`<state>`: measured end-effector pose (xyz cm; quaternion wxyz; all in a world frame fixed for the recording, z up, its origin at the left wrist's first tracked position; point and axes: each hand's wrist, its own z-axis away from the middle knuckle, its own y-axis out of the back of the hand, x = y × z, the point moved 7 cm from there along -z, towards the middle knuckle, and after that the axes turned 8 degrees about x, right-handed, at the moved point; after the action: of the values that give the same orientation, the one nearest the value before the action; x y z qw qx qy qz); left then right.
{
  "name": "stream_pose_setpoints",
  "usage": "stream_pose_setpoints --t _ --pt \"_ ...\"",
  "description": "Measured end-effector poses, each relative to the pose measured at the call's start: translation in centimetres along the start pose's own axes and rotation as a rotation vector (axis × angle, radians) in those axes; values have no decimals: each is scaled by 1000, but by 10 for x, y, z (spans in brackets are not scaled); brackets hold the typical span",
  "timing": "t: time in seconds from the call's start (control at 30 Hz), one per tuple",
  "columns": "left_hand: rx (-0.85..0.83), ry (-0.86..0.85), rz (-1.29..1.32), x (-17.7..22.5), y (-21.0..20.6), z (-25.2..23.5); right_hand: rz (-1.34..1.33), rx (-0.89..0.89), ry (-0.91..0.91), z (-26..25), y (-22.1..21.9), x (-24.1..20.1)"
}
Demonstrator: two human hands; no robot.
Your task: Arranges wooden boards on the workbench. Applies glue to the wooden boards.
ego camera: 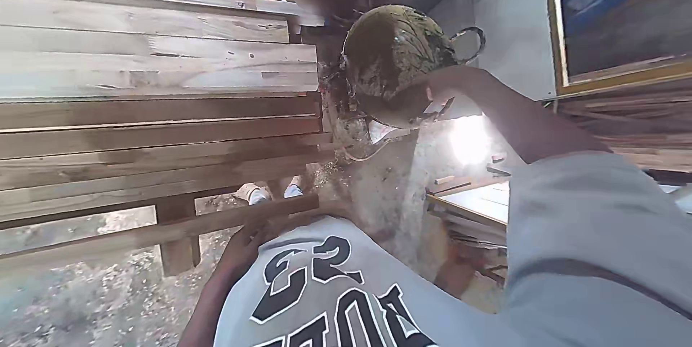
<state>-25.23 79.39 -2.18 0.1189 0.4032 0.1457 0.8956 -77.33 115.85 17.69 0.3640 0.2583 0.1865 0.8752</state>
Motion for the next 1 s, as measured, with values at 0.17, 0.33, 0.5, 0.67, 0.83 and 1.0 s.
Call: stream_pose_setpoints --t 0.17,0.33,0.5,0.67,0.83,1.0 --pt "-61 -36 -14 -6 3 -9 -213 321 -127 26 -50 33" --pt "-123 -86 -57 -12 10 -10 -201 302 -181 51 -90 5" --pt "-142 -62 -59 -16 14 -5 45 237 -256 63 -41 1" --pt "-154 -46 -128 -22 23 2 -27 354 -150 -8 -39 -28" --pt "-84 14 -83 -42 30 22 102 167 -85 -25 -36 -49" --pt "-100 -20 -70 -36 22 14 72 101 -170 35 5 -11"
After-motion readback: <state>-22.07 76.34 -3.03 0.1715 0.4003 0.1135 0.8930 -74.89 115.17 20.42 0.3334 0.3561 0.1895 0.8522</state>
